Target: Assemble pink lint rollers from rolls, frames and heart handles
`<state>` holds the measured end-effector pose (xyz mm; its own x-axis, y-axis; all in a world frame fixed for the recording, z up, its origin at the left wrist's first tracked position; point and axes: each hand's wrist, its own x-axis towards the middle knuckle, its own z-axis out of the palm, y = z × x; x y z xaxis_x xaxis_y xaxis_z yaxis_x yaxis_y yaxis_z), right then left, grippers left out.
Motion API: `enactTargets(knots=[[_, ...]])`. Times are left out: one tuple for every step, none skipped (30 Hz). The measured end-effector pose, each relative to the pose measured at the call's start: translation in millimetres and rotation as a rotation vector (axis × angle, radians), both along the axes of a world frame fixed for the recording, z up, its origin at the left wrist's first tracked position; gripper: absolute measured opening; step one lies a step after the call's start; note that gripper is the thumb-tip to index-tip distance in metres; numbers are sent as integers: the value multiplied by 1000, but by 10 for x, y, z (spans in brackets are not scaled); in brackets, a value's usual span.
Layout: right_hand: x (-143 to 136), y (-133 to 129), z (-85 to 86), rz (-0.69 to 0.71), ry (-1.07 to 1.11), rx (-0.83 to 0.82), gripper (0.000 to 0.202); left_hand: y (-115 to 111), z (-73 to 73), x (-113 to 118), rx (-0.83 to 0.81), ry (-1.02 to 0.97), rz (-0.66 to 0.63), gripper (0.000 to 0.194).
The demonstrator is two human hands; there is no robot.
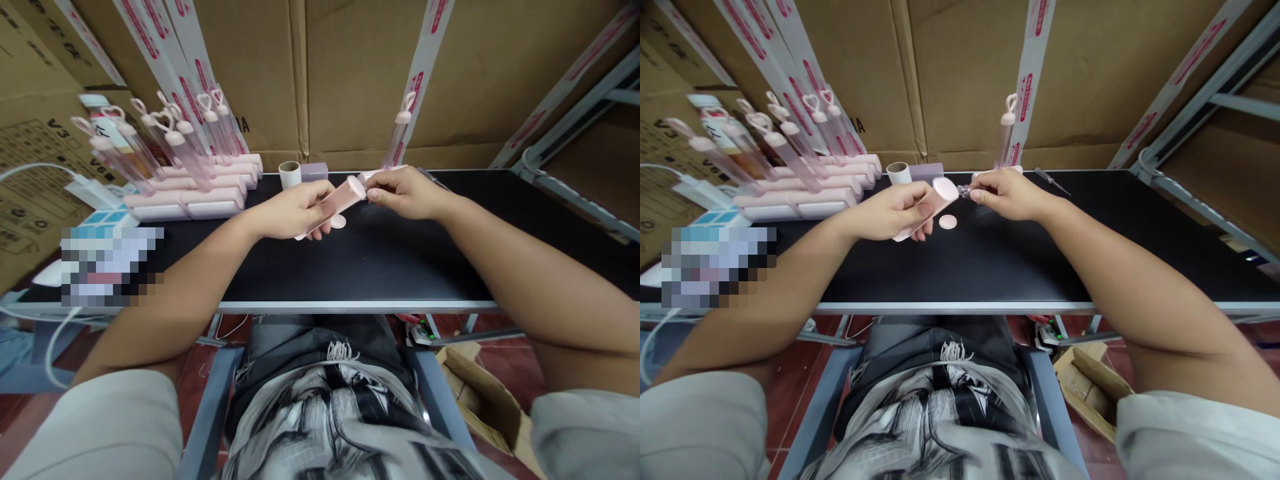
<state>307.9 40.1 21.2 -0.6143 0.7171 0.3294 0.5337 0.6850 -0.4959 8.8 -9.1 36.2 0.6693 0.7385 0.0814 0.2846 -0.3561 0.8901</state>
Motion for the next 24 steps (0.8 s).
enactTargets(knots=[[-9, 5, -7, 7, -4, 15, 63, 5, -10, -3, 80, 84, 29, 37], [-16, 11, -16, 11, -9, 29, 62, 11, -26, 1, 178, 153, 66, 31], [-21, 20, -26, 10, -13, 40, 61, 20, -44, 9, 289, 202, 116, 25], [-23, 32, -40, 8, -20, 43, 61, 31, -60, 20, 401, 230, 180, 20], [-24, 46, -57, 11, -27, 37, 61, 43, -71, 29, 504, 240, 255, 16], [-25, 63, -79, 21, -36, 24, 62, 55, -75, 35, 588, 236, 340, 13], [-28, 80, -103, 40, -44, 10, 62, 67, -71, 36, 646, 230, 420, 13], [-36, 95, -130, 68, -51, -1, 62, 78, -59, 34, 684, 233, 485, 14], [-48, 105, -157, 105, -56, -6, 62, 87, -43, 27, 709, 249, 534, 16], [-67, 108, -182, 146, -58, -3, 62, 95, -25, 18, 723, 278, 571, 18], [-92, 103, -204, 188, -60, 7, 60, 101, -7, 5, 735, 316, 600, 19], [-121, 88, -219, 227, -64, 20, 58, 107, 10, -11, 747, 357, 624, 20], [-153, 65, -229, 258, -66, 35, 54, 111, 27, -31, 758, 393, 643, 21], [-183, 36, -232, 281, -67, 49, 49, 115, 47, -55, 767, 418, 656, 22], [-210, 5, -230, 292, -64, 62, 44, 118, 72, -83, 775, 431, 665, 23], [-232, -24, -224, 294, -60, 72, 41, 122, 108, -115, 783, 433, 673, 24], [-248, -48, -218, 290, -54, 75, 39, 129, 156, -149, 792, 429, 683, 26], [-257, -63, -214, 284, -46, 72, 39, 141, 219, -181, 804, 425, 698, 28], [-262, -69, -213, 277, -42, 65, 40, 161, 292, -208, 818, 424, 722, 29], [-264, -66, -218, 269, -44, 56, 41, 192, 374, -227, 832, 431, 746, 30], [-264, -54, -227, 263, -52, 46, 41, 238, 457, -236, 846, 450, 769, 30], [-264, -36, -240, 260, -62, 38, 41, 302, 536, -234, 858, 472, 788, 29], [-264, -16, -256, 257, -71, 34, 40, 387, 605, -223, 850, 506, 773, 29], [-266, 4, -272, 255, -79, 33, 39, 494, 659, -208, 829, 549, 770, 27]])
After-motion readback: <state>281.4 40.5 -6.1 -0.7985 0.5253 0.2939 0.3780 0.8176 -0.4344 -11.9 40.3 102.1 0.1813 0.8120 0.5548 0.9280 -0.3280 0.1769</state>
